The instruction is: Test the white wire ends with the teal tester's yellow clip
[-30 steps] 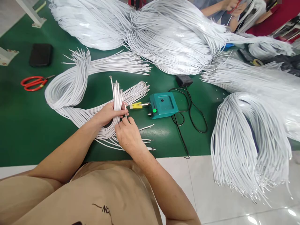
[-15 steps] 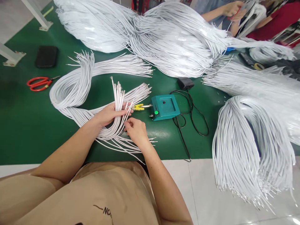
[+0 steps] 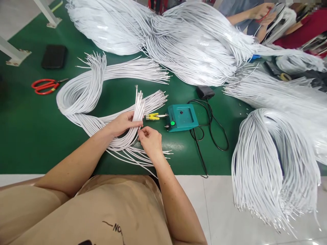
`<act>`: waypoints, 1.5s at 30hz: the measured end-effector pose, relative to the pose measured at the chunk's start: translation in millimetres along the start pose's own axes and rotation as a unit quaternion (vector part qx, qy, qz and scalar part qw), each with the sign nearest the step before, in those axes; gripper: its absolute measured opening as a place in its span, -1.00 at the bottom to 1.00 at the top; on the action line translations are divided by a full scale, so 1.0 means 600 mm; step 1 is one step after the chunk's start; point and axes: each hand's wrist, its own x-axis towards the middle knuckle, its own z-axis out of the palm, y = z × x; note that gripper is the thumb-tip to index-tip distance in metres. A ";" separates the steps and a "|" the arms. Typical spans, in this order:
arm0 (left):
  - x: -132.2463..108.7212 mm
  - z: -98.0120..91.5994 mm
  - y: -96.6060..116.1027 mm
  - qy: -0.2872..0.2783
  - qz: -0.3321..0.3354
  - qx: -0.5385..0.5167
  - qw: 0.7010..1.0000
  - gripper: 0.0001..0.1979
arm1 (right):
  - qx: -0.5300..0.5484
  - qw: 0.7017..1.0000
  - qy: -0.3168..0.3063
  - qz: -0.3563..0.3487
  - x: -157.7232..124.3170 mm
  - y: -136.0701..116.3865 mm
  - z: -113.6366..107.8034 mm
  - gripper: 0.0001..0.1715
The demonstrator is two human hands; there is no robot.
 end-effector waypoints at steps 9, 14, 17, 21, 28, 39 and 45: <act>-0.005 0.008 0.009 -0.019 -0.006 -0.022 1.000 -0.69 | 0.181 0.981 0.054 -0.036 0.032 -0.012 -0.032 -0.68; -0.007 0.008 0.009 -0.038 -0.002 -0.008 0.999 -0.69 | 0.167 0.984 0.030 -0.059 0.047 -0.011 -0.032 -0.74; -0.009 0.008 0.010 -0.048 -0.005 0.007 0.999 -0.71 | 0.098 0.988 0.044 -0.108 0.053 -0.007 -0.034 -0.81; -0.012 0.008 0.015 -0.049 0.000 0.021 0.999 -0.73 | 0.031 0.981 0.126 -0.145 0.059 -0.007 -0.042 -0.81; -0.013 0.008 0.016 -0.033 0.011 0.083 0.996 -0.73 | 0.179 0.982 0.065 -0.011 0.055 -0.007 -0.032 -0.57; -0.014 0.011 0.015 -0.026 0.021 0.128 0.991 -0.77 | 0.336 0.941 0.038 0.002 0.049 -0.013 -0.023 -0.78; -0.012 0.023 0.009 -0.025 0.028 0.063 0.997 -0.77 | 0.425 0.902 -0.004 0.076 0.048 -0.018 -0.019 -0.82</act>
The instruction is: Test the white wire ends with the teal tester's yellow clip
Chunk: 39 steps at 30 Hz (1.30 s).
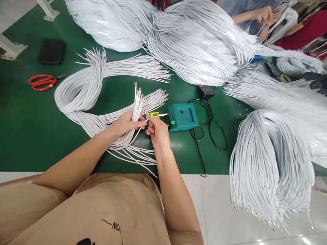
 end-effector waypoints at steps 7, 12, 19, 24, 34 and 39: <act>-0.003 0.002 0.004 -0.019 0.010 -0.027 0.999 -0.81 | -0.105 0.990 -0.014 -0.097 0.002 -0.007 -0.010 -0.66; -0.004 -0.006 0.001 -0.040 0.013 -0.021 0.999 -0.81 | -0.153 0.983 -0.017 -0.102 0.003 -0.016 -0.023 -0.79; -0.002 -0.009 0.002 -0.022 0.041 0.014 0.999 -0.78 | -0.187 0.972 0.020 -0.141 -0.001 -0.011 -0.019 -0.83; 0.000 -0.006 0.002 0.008 0.061 0.028 0.998 -0.78 | -0.105 0.991 -0.013 -0.082 0.001 -0.009 -0.014 -0.82; -0.001 -0.004 0.012 0.013 0.035 0.020 0.999 -0.80 | -0.123 0.990 0.021 -0.066 -0.001 -0.013 -0.011 -0.64; -0.002 -0.001 0.010 0.010 0.020 -0.055 0.998 -0.75 | -0.287 0.944 0.003 -0.165 0.003 -0.006 -0.017 -0.78</act>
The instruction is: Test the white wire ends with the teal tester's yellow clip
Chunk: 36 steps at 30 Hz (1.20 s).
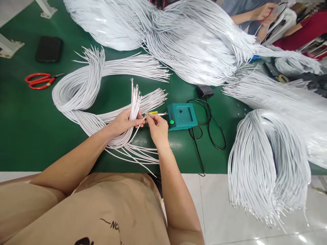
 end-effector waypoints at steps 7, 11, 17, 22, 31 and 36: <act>0.004 -0.002 -0.009 -0.042 -0.056 -0.095 0.993 -0.54 | -0.444 0.844 0.037 -0.298 -0.005 0.020 0.003 -0.60; 0.010 -0.006 -0.018 -0.026 -0.059 -0.091 0.994 -0.54 | -0.545 0.772 0.022 -0.326 0.013 0.005 -0.022 -0.71; 0.013 -0.005 -0.016 0.021 -0.071 -0.054 0.996 -0.55 | -0.601 0.752 -0.068 -0.260 0.064 -0.020 -0.061 -0.77; 0.020 -0.003 -0.020 0.048 -0.068 -0.023 0.996 -0.54 | -0.583 0.759 -0.122 -0.262 0.075 -0.027 -0.070 -0.84; 0.025 -0.006 -0.032 0.084 -0.070 0.066 0.992 -0.52 | -0.592 0.760 -0.076 -0.259 0.079 -0.019 -0.066 -0.78; 0.027 -0.007 -0.037 0.071 -0.069 0.075 0.992 -0.52 | -0.588 0.762 -0.087 -0.256 0.078 -0.026 -0.066 -0.79</act>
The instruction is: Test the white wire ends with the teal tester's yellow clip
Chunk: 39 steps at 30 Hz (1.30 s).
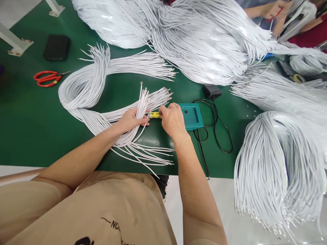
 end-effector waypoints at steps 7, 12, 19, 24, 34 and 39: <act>-0.004 -0.003 0.011 -0.007 -0.024 -0.017 1.000 -0.49 | -0.064 0.978 0.149 0.131 -0.029 0.019 0.019 -0.54; -0.013 -0.009 0.025 -0.008 -0.042 -0.033 0.999 -0.53 | -0.075 0.974 0.145 0.158 -0.033 0.029 0.033 -0.46; -0.017 -0.020 0.016 -0.027 -0.001 -0.097 0.995 -0.41 | 0.060 0.987 0.151 0.005 -0.062 -0.074 -0.010 -0.64; -0.020 -0.025 0.018 -0.093 0.004 -0.117 0.989 -0.59 | 0.010 0.980 0.034 -0.198 -0.092 -0.167 0.001 -0.72; -0.021 -0.024 0.024 -0.120 0.014 -0.142 0.983 -0.61 | 0.016 0.994 0.051 -0.100 -0.099 -0.168 0.008 -0.76; -0.022 -0.021 0.024 -0.132 0.060 -0.149 0.978 -0.62 | 0.219 0.953 0.169 0.126 -0.071 -0.107 -0.012 -0.71</act>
